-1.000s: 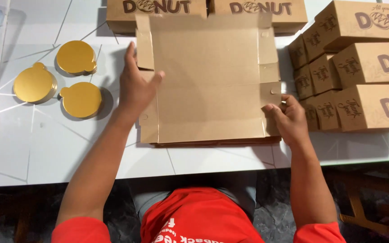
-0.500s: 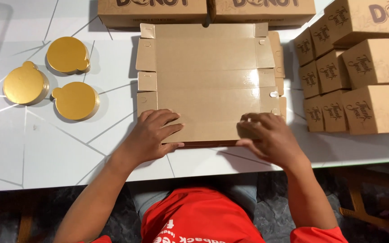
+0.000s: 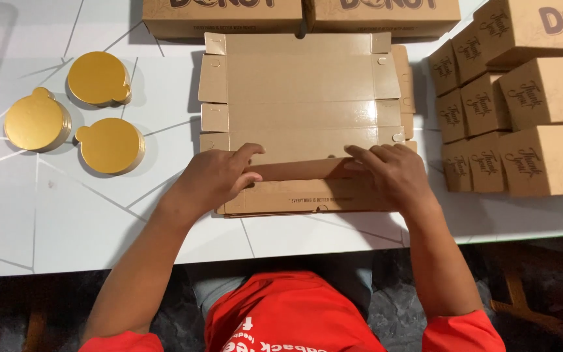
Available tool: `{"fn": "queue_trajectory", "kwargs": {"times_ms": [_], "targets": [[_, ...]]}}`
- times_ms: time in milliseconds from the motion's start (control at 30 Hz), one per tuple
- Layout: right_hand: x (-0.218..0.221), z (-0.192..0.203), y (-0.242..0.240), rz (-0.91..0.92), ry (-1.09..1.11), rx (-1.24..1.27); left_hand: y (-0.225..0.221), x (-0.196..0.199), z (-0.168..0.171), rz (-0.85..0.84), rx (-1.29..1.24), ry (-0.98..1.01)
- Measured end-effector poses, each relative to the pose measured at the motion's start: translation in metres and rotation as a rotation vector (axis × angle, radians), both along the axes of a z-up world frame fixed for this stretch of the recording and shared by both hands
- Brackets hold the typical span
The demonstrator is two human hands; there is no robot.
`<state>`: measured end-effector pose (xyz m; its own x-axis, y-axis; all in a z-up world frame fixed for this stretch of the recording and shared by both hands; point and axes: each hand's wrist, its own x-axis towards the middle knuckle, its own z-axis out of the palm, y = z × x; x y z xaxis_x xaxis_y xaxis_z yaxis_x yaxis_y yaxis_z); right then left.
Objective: Assembling cardboard donut boxes by folding flat templates and tucking in flaps.
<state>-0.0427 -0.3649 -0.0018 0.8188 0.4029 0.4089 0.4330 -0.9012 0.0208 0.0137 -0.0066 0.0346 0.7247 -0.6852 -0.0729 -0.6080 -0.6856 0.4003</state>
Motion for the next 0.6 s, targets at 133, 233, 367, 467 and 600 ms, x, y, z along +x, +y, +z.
{"fn": "queue_trajectory", "kwargs": {"times_ms": [133,233,367,467,600], "targets": [[0.017,-0.019,-0.006,0.022,-0.069,-0.002,-0.003,0.009,-0.011,-0.062,0.062,-0.116],[0.013,-0.02,-0.003,-0.011,-0.039,0.006,-0.005,0.012,-0.035,-0.105,0.201,-0.447],[0.006,-0.035,-0.001,-0.053,0.045,0.046,-0.011,-0.001,-0.049,-0.085,0.074,-0.718],[-0.007,-0.043,0.019,-0.063,0.13,0.071,-0.022,-0.018,-0.049,-0.113,0.125,-0.48],[-0.029,-0.04,0.066,-0.058,0.209,0.035,-0.029,-0.023,-0.054,-0.14,0.218,-0.175]]}}
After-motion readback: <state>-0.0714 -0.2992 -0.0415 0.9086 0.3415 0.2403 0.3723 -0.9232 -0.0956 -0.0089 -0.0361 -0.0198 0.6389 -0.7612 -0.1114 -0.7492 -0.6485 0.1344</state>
